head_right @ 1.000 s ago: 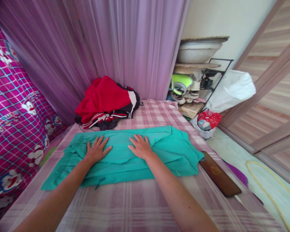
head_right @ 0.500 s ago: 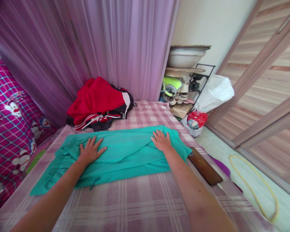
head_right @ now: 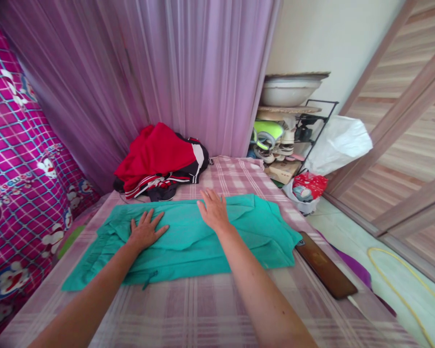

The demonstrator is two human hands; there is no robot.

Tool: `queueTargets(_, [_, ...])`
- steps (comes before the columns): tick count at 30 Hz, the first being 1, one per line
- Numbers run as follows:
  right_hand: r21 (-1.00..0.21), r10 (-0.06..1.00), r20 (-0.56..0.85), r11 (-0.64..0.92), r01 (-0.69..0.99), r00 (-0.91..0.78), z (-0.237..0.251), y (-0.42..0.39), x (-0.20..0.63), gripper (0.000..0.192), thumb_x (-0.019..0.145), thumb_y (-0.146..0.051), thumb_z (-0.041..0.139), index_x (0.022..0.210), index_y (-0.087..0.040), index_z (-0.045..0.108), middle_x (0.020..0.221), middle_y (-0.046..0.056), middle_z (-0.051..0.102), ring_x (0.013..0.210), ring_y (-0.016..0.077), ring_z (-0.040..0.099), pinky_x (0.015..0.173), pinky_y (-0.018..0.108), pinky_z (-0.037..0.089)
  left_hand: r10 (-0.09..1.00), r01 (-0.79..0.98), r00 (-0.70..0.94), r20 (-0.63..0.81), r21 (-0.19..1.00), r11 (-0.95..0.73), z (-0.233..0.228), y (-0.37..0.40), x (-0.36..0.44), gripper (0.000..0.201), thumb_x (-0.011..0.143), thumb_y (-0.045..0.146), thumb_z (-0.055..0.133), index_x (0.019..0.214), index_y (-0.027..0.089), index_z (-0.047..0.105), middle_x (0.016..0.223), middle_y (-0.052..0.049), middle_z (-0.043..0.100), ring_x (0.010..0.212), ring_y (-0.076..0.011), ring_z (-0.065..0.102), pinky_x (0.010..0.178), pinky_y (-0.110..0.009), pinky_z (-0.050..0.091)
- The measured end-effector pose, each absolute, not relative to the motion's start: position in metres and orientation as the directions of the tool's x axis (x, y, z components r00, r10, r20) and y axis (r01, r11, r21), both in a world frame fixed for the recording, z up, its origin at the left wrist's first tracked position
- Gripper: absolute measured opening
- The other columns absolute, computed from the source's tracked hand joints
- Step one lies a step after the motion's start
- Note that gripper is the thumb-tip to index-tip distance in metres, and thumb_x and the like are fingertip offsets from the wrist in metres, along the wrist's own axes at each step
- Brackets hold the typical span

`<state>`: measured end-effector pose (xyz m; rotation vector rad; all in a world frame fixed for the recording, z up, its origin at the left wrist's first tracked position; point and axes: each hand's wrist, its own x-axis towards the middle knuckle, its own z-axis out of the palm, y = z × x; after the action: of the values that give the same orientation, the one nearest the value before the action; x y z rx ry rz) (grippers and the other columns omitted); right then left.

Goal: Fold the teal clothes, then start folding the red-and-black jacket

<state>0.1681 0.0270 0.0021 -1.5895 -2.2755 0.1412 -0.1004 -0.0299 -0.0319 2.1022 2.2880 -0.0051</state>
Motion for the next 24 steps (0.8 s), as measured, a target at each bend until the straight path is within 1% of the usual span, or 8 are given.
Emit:
queueTargets(4, [-0.267,0.929,-0.025,0.349,0.898,-0.369,-0.023,0.018,0.149,0.056,0.103,-0.053,0.03,0.153,-0.029,0.043,0.164,0.009,0.032,0.151,0.0275,0.026,0.12,0.058,0.015,0.99,0.995,-0.092,-0.109,0.03,0.096,-0.016,-0.029,-0.098,0.069,0.093,0.065,0.041,0.153,0.03,0.041,0.165,-0.015,0.027,0.15,-0.0409,0.025,0.112,-0.074,0.021])
queueTargets(6, [-0.26,0.928,-0.042,0.347,0.901,-0.37,-0.031,0.015,0.148,0.057,0.103,-0.054,0.028,0.152,-0.029,0.044,0.164,0.009,0.031,0.151,0.0276,0.024,0.12,0.059,0.013,0.994,0.997,-0.078,-0.072,0.024,0.079,-0.007,-0.026,-0.087,0.064,0.096,0.06,0.04,0.147,0.024,0.051,0.161,-0.017,0.035,0.148,-0.04,0.03,0.114,-0.072,0.021])
queueTargets(8, [-0.258,0.93,-0.036,0.346,0.902,-0.367,-0.033,0.015,0.149,0.058,0.103,-0.054,0.026,0.152,-0.029,0.044,0.164,0.009,0.031,0.152,0.0274,0.024,0.12,0.059,0.012,0.999,1.0,-0.01,0.04,0.03,0.009,-0.003,-0.02,-0.065,0.058,0.1,0.052,0.036,0.141,0.018,0.057,0.158,-0.018,0.041,0.147,-0.0371,0.034,0.118,-0.066,0.021])
queueTargets(10, [-0.252,0.93,-0.03,0.347,0.903,-0.366,-0.032,0.015,0.15,0.058,0.103,-0.054,0.026,0.152,-0.029,0.044,0.164,0.009,0.032,0.151,0.0273,0.025,0.12,0.058,0.013,0.99,0.993,0.083,0.116,0.073,-0.092,-0.003,-0.011,-0.039,0.053,0.102,0.044,0.032,0.142,0.018,0.057,0.157,-0.015,0.043,0.147,-0.0332,0.035,0.121,-0.061,0.021])
queueTargets(12, [-0.243,0.932,-0.021,0.347,0.906,-0.363,-0.032,0.016,0.15,0.057,0.103,-0.053,0.026,0.153,-0.03,0.043,0.164,0.008,0.033,0.151,0.0268,0.026,0.12,0.058,0.015,0.988,0.983,0.119,0.102,0.131,-0.132,-0.009,0.0,-0.017,0.053,0.102,0.041,0.031,0.145,0.021,0.053,0.157,-0.012,0.044,0.148,-0.0306,0.034,0.122,-0.059,0.02])
queueTargets(14, [-0.231,0.933,-0.019,0.347,0.909,-0.36,-0.032,0.016,0.151,0.056,0.104,-0.053,0.026,0.153,-0.031,0.043,0.163,0.007,0.033,0.151,0.0262,0.026,0.12,0.057,0.016,0.995,0.983,0.083,0.054,0.162,-0.091,-0.017,0.01,-0.01,0.054,0.102,0.043,0.03,0.149,0.022,0.049,0.159,-0.012,0.041,0.15,-0.0304,0.031,0.122,-0.061,0.018])
queueTargets(17, [-0.22,0.93,-0.024,0.353,0.909,-0.367,-0.034,0.017,0.151,0.057,0.104,-0.053,0.025,0.153,-0.03,0.043,0.164,0.007,0.032,0.151,0.0262,0.025,0.12,0.057,0.015,1.0,0.989,-0.012,0.014,0.149,0.009,-0.028,0.014,-0.037,0.06,0.101,0.05,0.029,0.154,0.024,0.041,0.162,-0.012,0.034,0.151,-0.0318,0.028,0.121,-0.065,0.014])
queueTargets(24, [-0.208,0.926,-0.029,0.363,0.908,-0.377,-0.035,0.017,0.153,0.057,0.104,-0.052,0.025,0.153,-0.029,0.042,0.164,0.008,0.032,0.151,0.0265,0.025,0.121,0.057,0.015,0.967,0.967,-0.255,0.016,-0.01,0.255,-0.028,-0.012,-0.144,0.071,0.098,0.06,0.026,0.157,0.02,0.033,0.165,-0.012,0.028,0.153,-0.0333,0.022,0.121,-0.065,0.009])
